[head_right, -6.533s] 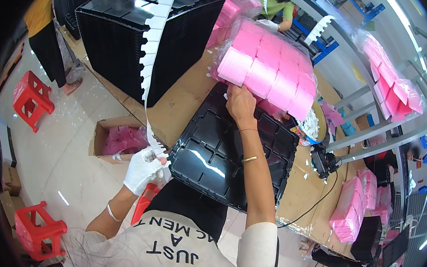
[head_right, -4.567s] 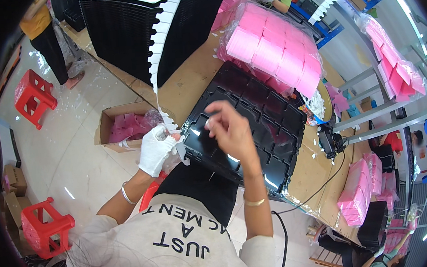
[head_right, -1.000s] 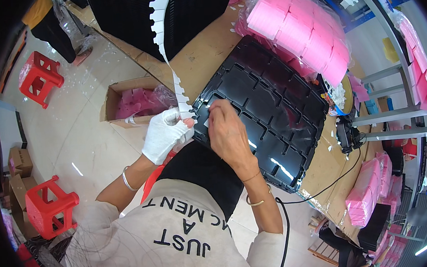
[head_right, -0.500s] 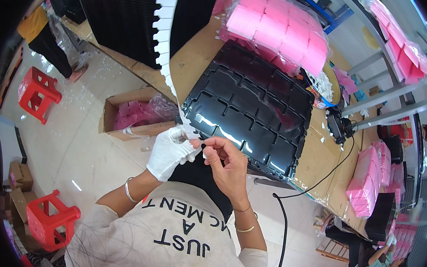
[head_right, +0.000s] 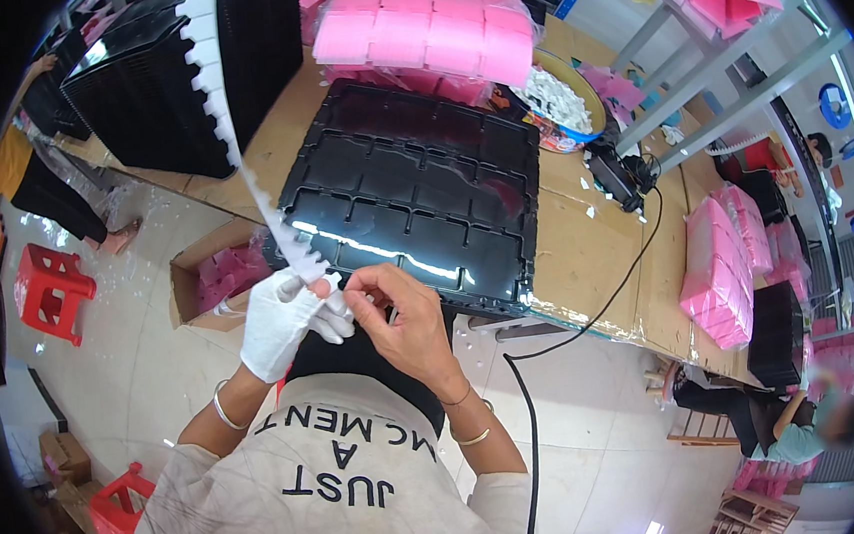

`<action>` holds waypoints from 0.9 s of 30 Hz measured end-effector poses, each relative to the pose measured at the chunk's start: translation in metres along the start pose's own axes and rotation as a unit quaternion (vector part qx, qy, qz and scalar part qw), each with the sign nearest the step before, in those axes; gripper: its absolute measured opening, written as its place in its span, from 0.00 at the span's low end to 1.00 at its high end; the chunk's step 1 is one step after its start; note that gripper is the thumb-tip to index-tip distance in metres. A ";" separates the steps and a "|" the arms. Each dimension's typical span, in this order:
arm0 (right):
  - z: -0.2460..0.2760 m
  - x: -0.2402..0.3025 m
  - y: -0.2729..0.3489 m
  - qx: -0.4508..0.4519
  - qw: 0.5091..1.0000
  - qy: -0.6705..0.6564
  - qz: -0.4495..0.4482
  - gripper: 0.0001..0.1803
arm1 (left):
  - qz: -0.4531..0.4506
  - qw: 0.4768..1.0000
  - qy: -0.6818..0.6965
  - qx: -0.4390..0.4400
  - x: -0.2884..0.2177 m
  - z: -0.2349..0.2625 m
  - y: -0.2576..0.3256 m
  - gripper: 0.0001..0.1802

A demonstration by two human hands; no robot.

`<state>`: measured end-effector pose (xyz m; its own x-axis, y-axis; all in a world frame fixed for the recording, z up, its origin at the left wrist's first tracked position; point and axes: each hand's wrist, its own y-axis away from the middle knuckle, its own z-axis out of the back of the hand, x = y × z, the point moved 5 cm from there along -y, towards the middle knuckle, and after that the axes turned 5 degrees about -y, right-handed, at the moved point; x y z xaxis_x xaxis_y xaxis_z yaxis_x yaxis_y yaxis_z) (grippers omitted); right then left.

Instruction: The person places foam inserts into black plastic trays and applies adhesive tabs peeled from a strip onto the trays by hand.

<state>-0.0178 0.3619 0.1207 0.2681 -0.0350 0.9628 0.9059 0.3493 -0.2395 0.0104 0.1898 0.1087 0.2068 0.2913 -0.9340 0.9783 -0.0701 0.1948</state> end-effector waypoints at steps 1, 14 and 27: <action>0.003 0.006 0.000 0.006 1.000 0.006 0.016 0.05 | -0.010 0.999 -0.027 -0.020 -0.003 0.000 -0.002 0.14; 0.174 0.027 -0.004 0.013 0.935 0.344 -0.084 0.04 | -0.082 0.945 -0.245 -0.199 0.037 0.095 0.004 0.09; 0.156 -0.004 -0.006 0.015 0.904 0.422 -0.065 0.03 | -0.056 0.970 -0.211 -0.105 0.029 0.026 -0.009 0.07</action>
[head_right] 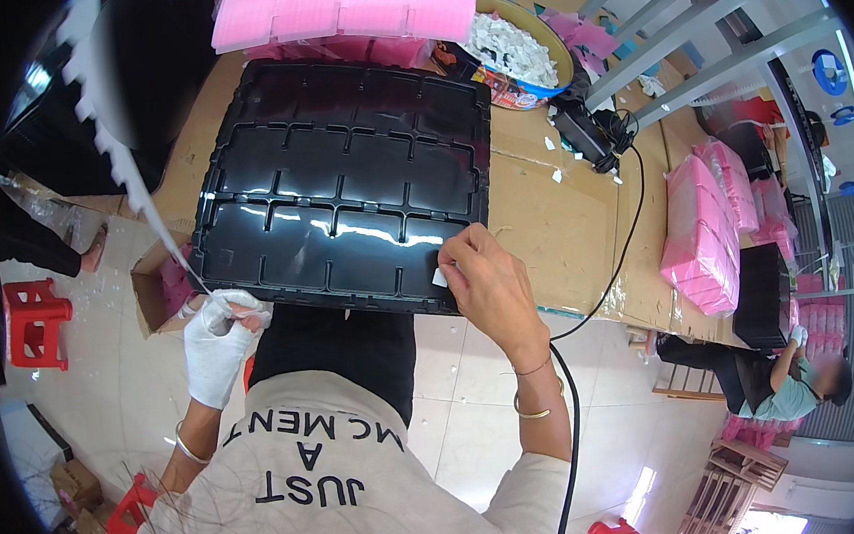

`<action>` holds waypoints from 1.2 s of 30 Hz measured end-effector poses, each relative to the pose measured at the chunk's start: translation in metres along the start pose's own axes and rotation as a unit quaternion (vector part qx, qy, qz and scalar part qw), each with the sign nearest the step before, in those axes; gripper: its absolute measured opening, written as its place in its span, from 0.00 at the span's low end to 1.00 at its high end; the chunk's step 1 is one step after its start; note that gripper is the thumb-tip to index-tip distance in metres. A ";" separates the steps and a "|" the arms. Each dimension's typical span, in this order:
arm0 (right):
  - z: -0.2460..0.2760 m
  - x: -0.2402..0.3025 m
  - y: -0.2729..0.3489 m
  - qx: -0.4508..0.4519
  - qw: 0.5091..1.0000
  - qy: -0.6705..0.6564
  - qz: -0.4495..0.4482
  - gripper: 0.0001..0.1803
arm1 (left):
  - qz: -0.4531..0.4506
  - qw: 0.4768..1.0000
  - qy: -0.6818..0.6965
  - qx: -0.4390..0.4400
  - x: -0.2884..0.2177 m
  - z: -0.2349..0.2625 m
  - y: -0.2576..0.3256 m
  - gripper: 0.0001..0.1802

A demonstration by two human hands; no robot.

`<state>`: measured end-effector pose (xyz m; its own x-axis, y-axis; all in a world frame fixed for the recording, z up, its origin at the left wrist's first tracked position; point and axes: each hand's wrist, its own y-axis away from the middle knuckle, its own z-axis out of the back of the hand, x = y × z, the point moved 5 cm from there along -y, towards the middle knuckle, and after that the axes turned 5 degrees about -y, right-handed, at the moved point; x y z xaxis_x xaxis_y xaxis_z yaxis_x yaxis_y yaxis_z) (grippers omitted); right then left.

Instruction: The person places foam inserts into black plastic trays and applies adhesive tabs peeled from a strip onto the trays by hand.

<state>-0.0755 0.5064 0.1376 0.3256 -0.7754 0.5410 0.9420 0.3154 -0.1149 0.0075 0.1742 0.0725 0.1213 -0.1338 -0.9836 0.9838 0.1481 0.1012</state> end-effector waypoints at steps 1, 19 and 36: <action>0.000 0.001 0.001 -0.013 1.000 0.008 0.011 0.03 | -0.015 1.000 -0.006 0.012 0.000 -0.002 -0.002 0.08; -0.003 0.003 0.016 -0.072 0.996 -0.042 0.040 0.03 | -0.048 0.998 -0.025 -0.016 0.004 -0.013 -0.014 0.09; -0.087 0.100 0.037 -0.039 0.865 -0.500 0.002 0.15 | 0.024 0.989 0.141 0.039 -0.035 -0.022 0.012 0.07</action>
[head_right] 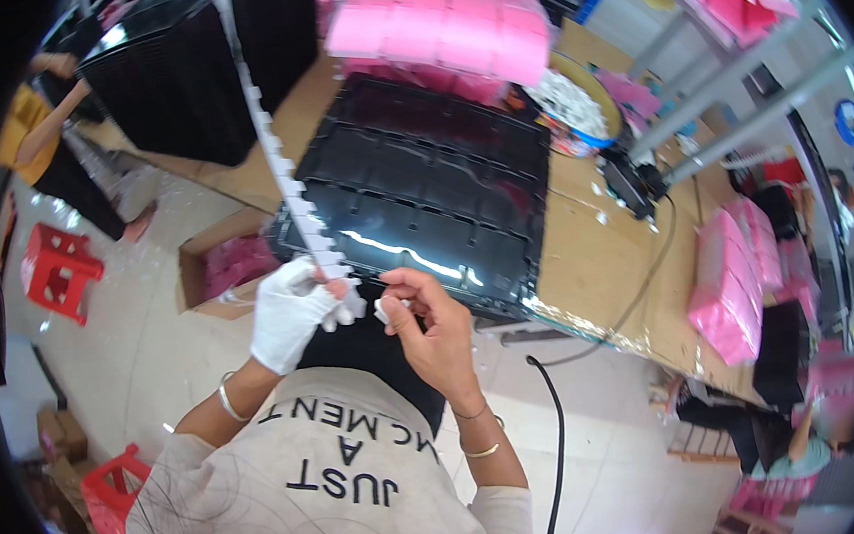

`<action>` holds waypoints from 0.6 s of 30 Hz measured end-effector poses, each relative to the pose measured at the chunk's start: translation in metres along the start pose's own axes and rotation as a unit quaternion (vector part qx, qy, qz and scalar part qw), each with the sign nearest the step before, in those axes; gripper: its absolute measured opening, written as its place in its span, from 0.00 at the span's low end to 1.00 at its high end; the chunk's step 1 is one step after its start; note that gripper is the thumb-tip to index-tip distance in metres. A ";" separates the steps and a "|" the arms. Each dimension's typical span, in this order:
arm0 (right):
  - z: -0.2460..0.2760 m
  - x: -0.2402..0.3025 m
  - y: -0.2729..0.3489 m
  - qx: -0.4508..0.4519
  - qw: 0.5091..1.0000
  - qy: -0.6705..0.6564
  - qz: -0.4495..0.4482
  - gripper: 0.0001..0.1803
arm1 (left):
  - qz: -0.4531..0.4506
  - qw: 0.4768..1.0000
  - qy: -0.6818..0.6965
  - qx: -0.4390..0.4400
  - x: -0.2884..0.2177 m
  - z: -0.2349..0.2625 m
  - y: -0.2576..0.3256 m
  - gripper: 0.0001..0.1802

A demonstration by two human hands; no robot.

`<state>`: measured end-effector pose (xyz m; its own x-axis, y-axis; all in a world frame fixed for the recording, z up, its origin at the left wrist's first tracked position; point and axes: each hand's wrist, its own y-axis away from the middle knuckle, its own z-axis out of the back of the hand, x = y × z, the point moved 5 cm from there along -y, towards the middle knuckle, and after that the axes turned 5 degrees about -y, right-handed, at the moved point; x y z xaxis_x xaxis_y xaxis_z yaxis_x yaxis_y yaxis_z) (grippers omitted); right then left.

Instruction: The person places foam inserts into black plastic trays and applies adhesive tabs peeled from a strip onto the trays by hand.

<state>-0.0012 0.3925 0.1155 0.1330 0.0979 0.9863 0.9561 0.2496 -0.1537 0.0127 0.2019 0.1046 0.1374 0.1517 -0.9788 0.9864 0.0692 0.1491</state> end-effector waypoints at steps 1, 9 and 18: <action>-0.005 0.003 -0.004 -0.002 1.000 0.021 0.010 0.15 | -0.005 1.000 0.003 -0.002 0.001 -0.001 -0.001 0.07; -0.025 0.000 -0.026 0.037 0.996 0.073 0.035 0.06 | -0.033 0.999 -0.034 -0.006 0.003 0.009 0.002 0.11; -0.012 0.050 -0.073 0.105 0.976 0.158 0.105 0.03 | -0.065 0.995 0.026 -0.072 -0.021 0.027 -0.031 0.09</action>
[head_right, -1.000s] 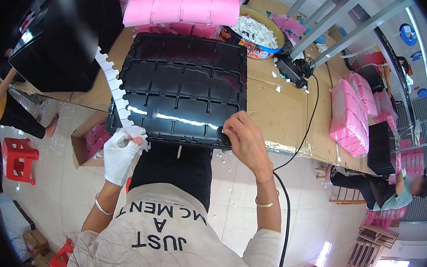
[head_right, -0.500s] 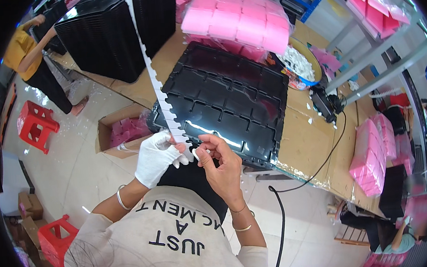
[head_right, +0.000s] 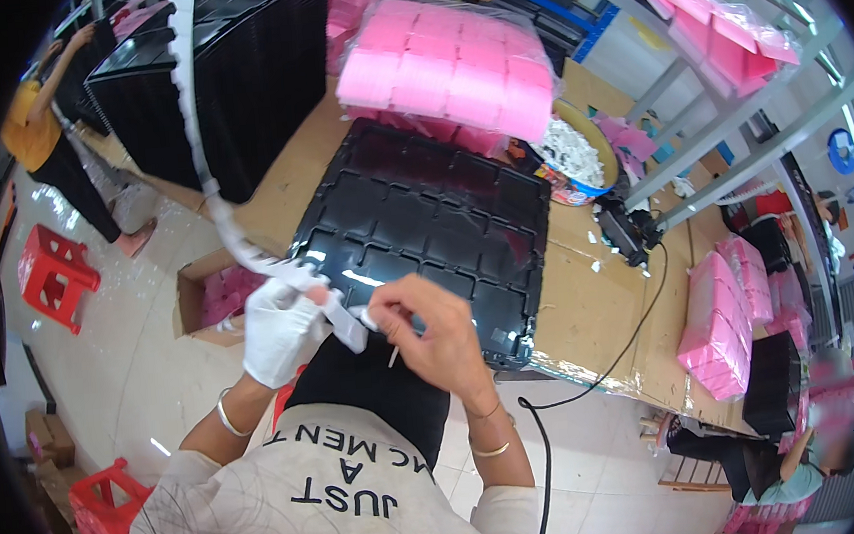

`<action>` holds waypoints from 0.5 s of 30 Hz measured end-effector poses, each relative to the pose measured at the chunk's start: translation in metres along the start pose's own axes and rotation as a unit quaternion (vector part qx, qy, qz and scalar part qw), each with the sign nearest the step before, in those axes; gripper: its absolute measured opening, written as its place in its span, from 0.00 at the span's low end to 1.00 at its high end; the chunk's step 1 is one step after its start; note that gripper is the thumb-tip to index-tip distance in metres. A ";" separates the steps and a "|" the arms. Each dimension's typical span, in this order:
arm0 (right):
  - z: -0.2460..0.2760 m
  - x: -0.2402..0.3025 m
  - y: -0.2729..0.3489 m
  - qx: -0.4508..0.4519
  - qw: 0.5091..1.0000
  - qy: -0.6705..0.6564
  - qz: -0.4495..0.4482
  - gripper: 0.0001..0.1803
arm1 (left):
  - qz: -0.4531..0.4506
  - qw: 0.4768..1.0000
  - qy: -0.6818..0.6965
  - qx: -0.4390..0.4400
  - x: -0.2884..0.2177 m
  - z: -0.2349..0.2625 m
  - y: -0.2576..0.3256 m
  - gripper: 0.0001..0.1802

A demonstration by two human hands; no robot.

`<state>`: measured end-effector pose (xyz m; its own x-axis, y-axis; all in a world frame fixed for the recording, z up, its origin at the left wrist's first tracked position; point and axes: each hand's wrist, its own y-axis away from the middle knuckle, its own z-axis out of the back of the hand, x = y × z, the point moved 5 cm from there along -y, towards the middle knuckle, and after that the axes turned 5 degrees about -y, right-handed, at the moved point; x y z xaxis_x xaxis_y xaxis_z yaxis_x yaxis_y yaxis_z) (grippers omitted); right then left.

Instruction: The person places foam inserts into black plastic trays and applies adhesive tabs peeled from a strip onto the trays by hand.

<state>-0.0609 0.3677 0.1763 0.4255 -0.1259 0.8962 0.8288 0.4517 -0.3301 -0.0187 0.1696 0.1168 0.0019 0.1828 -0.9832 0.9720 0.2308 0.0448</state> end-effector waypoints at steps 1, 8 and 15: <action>0.017 -0.001 -0.010 -0.027 0.998 0.031 0.036 0.03 | -0.031 0.999 -0.013 -0.015 0.000 0.011 -0.009 0.09; 0.185 -0.074 -0.062 -0.123 0.958 0.248 -0.072 0.03 | -0.053 0.973 -0.179 -0.137 0.034 0.125 -0.084 0.07; 0.223 -0.131 -0.113 -0.023 0.906 0.421 -0.041 0.03 | -0.029 0.946 -0.257 -0.194 0.057 0.162 -0.117 0.05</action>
<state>-0.2915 0.5298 0.1623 0.4717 -0.7954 0.3805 0.8764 0.3757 -0.3012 -0.0943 -0.0019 0.0264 0.1622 -0.3068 -0.9378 0.8150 0.5774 -0.0479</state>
